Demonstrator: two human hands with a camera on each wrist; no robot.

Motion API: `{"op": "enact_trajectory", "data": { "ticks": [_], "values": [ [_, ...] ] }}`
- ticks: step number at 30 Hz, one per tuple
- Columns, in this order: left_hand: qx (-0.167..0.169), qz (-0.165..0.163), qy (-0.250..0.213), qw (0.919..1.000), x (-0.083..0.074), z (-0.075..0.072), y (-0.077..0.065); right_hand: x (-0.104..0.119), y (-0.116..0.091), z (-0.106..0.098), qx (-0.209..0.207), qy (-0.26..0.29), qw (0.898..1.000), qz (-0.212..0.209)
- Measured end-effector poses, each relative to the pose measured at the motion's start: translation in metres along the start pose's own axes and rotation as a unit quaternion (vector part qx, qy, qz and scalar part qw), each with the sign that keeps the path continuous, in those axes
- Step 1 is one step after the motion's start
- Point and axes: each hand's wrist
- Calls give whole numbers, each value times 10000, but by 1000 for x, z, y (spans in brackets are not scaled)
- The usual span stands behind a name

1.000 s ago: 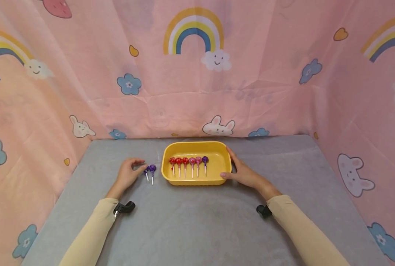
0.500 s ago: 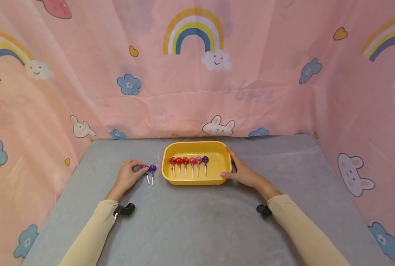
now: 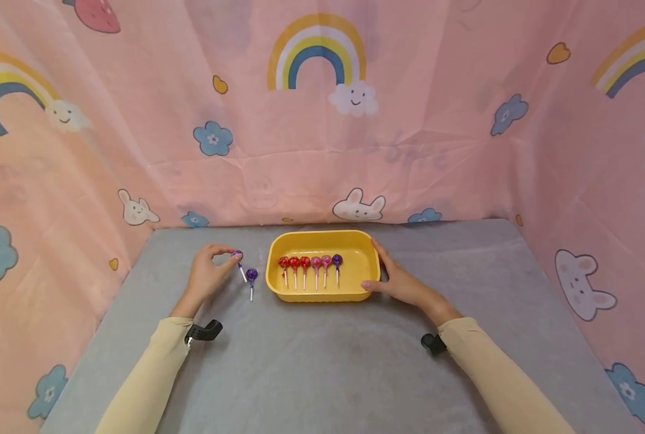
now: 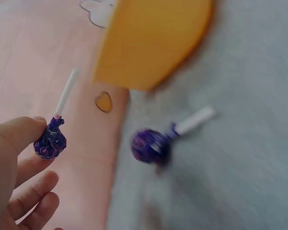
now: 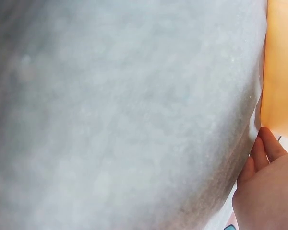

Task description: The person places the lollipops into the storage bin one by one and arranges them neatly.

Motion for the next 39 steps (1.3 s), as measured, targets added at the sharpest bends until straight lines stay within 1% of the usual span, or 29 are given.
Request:
{"op": "enact_trajectory", "data": {
  "ticks": [2,6,10,13,15,17,21,26,29,34,39],
  "values": [
    [-90,83,-45,9999,-10,-1,5,-1,-1,-1,-7,-4,10000,-18],
    [-222,387,-99,9990,-32,1,15,0,-2,-1,1,-37,10000,-46],
    [-175,582,-108,9981,-51,6,25,1,-2,-1,21,-24,10000,-52],
    [-134,781,-177,9967,-62,11,33,1,-1,0,10,-5,10000,-6],
    [-88,909,-274,9954,-68,14,38,2,-1,0,-5,-14,10000,32],
    [-42,949,-322,9950,-73,18,42,2,-1,0,-7,-38,10000,62],
    [159,978,-479,9939,-83,23,48,1,-2,0,-7,-18,10000,78],
    [310,1188,-473,9913,-96,28,59,2,0,-1,-20,-13,10000,17],
    [372,1297,-379,9901,-104,31,64,2,0,-1,-11,-27,10000,12],
    [575,1234,-318,9902,-113,37,73,3,-1,-1,-2,-29,10000,63],
    [925,1204,-604,9866,-119,46,83,2,0,-1,-8,-29,10000,64]
  ]
}}
Point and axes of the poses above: each hand's wrist, its own y-axis towards the middle knuckle, its own z-axis out of the palm, x = y × z, and after that the axes turned 14 degrees about x, right-handed
